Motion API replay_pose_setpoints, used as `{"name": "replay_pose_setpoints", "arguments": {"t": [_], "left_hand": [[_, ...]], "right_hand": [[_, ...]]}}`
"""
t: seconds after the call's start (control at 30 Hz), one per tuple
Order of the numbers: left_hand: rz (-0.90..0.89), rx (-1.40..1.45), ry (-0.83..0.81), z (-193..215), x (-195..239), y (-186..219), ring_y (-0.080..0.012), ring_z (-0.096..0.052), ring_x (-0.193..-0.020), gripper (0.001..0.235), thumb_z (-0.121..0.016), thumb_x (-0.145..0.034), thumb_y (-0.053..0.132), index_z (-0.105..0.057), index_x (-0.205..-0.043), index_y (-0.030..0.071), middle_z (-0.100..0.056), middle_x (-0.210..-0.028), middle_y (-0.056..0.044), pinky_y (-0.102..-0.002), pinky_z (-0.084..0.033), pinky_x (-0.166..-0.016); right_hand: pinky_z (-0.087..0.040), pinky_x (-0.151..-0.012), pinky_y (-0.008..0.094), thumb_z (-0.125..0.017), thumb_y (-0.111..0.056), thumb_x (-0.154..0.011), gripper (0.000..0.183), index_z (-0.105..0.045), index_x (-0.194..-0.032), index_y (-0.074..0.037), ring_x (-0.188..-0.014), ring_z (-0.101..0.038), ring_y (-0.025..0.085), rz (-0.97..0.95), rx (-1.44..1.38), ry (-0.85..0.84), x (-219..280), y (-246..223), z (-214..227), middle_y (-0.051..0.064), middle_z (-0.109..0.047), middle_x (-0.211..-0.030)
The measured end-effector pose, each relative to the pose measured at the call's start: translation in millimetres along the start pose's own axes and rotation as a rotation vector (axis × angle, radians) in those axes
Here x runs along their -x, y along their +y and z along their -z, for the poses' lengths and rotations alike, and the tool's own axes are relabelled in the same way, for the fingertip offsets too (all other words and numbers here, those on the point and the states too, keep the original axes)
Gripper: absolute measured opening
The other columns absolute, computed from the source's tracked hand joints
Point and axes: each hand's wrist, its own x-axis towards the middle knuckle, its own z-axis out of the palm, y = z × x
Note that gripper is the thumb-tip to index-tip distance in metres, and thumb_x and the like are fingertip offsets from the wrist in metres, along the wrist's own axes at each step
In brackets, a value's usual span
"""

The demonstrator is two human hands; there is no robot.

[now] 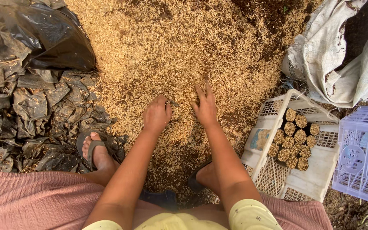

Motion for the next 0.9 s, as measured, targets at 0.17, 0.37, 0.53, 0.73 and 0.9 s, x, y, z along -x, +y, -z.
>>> {"name": "replay_pose_setpoints", "arguments": {"t": [0.17, 0.37, 0.53, 0.73, 0.9], "left_hand": [[0.035, -0.056, -0.069, 6.6, 1.3, 3.2, -0.0301, -0.071, -0.083, 0.018, -0.064, -0.093, 0.014, -0.065, -0.107, 0.003, -0.071, -0.1, -0.015, -0.046, -0.057, -0.072], [-0.106, 0.092, -0.087, 14.1, 3.7, 12.2, -0.0278, -0.064, -0.1, 0.023, -0.062, -0.086, 0.003, -0.071, -0.106, 0.008, -0.068, -0.104, -0.011, -0.044, -0.053, -0.089], [-0.131, 0.156, -0.039, 13.9, 1.0, 9.0, -0.0264, -0.066, -0.101, 0.018, -0.063, -0.09, 0.003, -0.075, -0.1, 0.011, -0.07, -0.102, -0.008, -0.043, -0.053, -0.095], [-0.168, 0.112, -0.065, 9.4, -9.3, 3.3, -0.0255, -0.066, -0.096, 0.007, -0.072, -0.088, 0.012, -0.076, -0.094, 0.011, -0.07, -0.097, -0.007, -0.042, -0.054, -0.089], [-0.166, 0.085, -0.146, 6.0, -21.0, 1.5, -0.0243, -0.065, -0.091, 0.012, -0.075, -0.092, 0.021, -0.074, -0.09, 0.009, -0.069, -0.094, -0.007, -0.042, -0.055, -0.086]], "right_hand": [[-0.056, -0.105, 0.041, -0.07, -0.014, -0.092, 0.028, -0.073, -0.119, -0.014, -0.116, -0.068, 0.029, -0.103, -0.05, 0.076, -9.5, 18.3, -11.2, 0.013, -0.059, -0.146], [-0.051, -0.104, 0.039, -0.077, -0.017, -0.088, 0.027, -0.074, -0.114, -0.01, -0.114, -0.069, 0.026, -0.374, -0.456, 0.051, -25.5, 53.3, 6.3, 0.015, -0.072, -0.132], [-0.046, -0.106, 0.045, -0.073, -0.019, -0.092, 0.038, -0.065, -0.129, -0.009, -0.118, -0.061, 0.03, -0.321, -0.307, 0.048, -59.8, 32.2, 7.1, 0.019, -0.057, -0.14], [-0.053, -0.1, 0.044, -0.074, -0.011, -0.087, 0.04, -0.067, -0.125, -0.003, -0.111, -0.064, 0.032, -0.111, 0.063, 0.073, -59.4, -7.3, -14.0, 0.021, -0.059, -0.134], [-0.055, -0.096, 0.043, -0.073, -0.012, -0.091, 0.024, -0.072, -0.113, -0.005, -0.101, -0.07, 0.025, -0.274, -0.691, -0.145, -43.8, -6.1, 28.0, 0.015, -0.076, -0.111]]}}
